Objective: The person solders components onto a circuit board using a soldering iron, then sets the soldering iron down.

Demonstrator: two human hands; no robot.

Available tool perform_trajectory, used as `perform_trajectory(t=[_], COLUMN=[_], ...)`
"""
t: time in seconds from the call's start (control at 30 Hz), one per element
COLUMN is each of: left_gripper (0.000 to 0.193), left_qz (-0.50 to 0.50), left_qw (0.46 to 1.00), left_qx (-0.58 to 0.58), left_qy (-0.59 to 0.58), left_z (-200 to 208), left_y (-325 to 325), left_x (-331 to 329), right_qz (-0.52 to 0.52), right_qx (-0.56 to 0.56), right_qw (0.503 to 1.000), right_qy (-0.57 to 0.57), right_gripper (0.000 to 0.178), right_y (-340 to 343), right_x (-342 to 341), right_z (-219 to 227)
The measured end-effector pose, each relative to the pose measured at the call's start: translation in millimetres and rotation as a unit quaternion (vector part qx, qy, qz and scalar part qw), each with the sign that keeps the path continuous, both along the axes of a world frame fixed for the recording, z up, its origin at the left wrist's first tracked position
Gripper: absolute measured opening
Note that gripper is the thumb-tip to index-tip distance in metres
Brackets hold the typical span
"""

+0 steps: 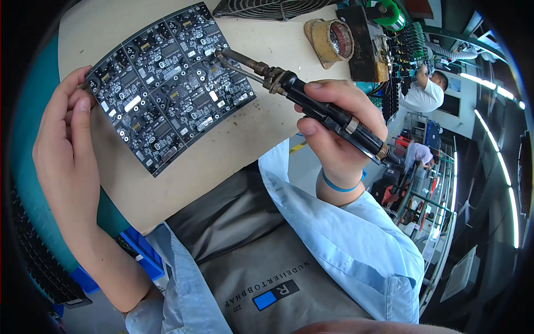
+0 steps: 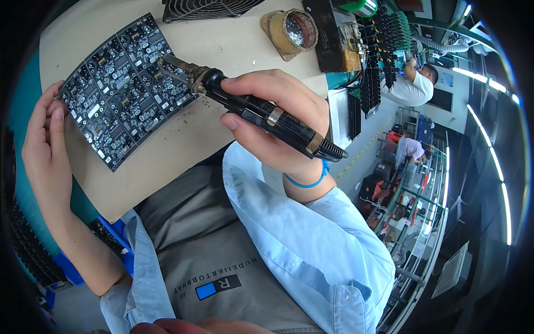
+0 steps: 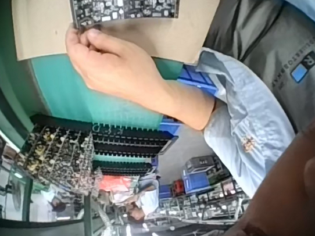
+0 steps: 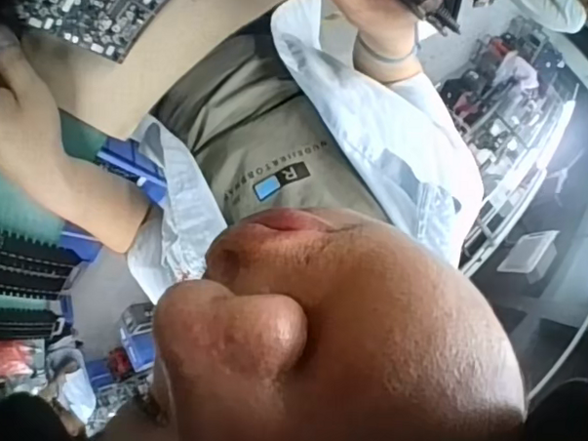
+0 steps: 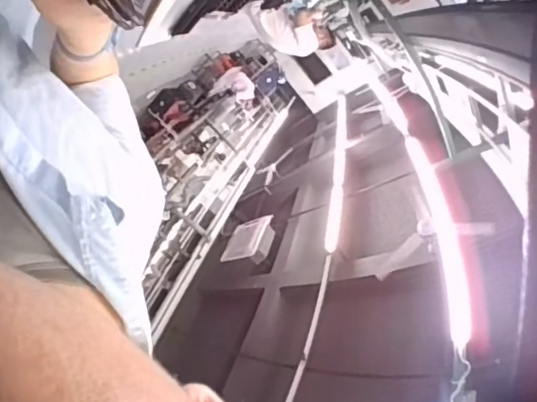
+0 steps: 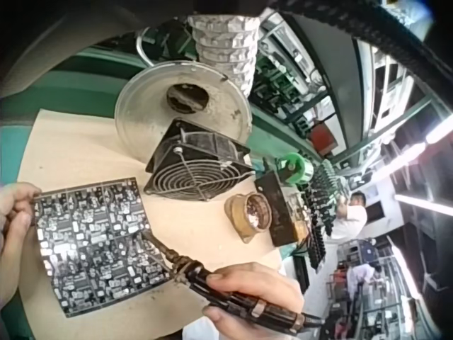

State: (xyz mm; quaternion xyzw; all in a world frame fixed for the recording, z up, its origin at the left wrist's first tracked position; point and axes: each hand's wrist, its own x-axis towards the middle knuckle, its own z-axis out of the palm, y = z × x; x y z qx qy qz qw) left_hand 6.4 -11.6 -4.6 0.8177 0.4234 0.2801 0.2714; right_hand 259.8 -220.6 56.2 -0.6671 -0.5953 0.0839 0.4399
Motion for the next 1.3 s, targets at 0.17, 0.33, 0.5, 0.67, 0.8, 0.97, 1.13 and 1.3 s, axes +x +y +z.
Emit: perform_trajectory(t=[0.17, 0.33, 0.5, 0.67, 0.8, 0.97, 1.13, 1.3], left_gripper=[0.028, 0.031, 0.031, 0.032, 0.032, 0.032, 0.031, 0.031], left_qz=[-0.010, -0.009, -0.013, -0.012, -0.017, -0.013, -0.015, -0.011], left_qw=[1.000, 0.998, 0.998, 0.998, 0.998, 0.998, 0.998, 0.998], left_qx=[-0.020, -0.027, -0.023, -0.030, -0.034, -0.028, -0.027, -0.019], left_qy=[0.015, 0.052, 0.063, 0.061, 0.055, 0.058, 0.052, 0.057], left_z=[2.4, 2.7, 0.9, 2.6, -1.9, 0.2, -2.8, -3.2], left_y=[-1.5, -1.0, -1.2, -2.6, -3.3, -5.1, -4.3, -4.0], left_x=[-1.2, -5.1, -1.9, -4.3, 0.2, -1.5, -0.7, -0.1], right_qz=[-0.002, -0.012, -0.019, -0.025, -0.040, -0.040, -0.042, -0.035], right_qx=[-0.001, -0.002, -0.003, -0.002, -0.010, -0.011, -0.012, -0.013], right_qw=[1.000, 1.000, 1.000, 1.000, 0.999, 0.999, 0.999, 0.999], right_qy=[-0.004, 0.012, 0.010, 0.014, 0.019, 0.030, 0.029, 0.031], right_gripper=[0.037, 0.037, 0.037, 0.037, 0.038, 0.037, 0.037, 0.037], right_y=[0.1, -1.2, -2.8, -2.9, -6.1, -5.4, -5.9, -4.9], right_x=[0.2, -1.0, 0.7, -1.4, -1.3, -2.9, -1.8, -0.6], right_z=[0.5, -0.3, -1.4, -0.8, -1.9, -1.6, -1.6, -1.5])
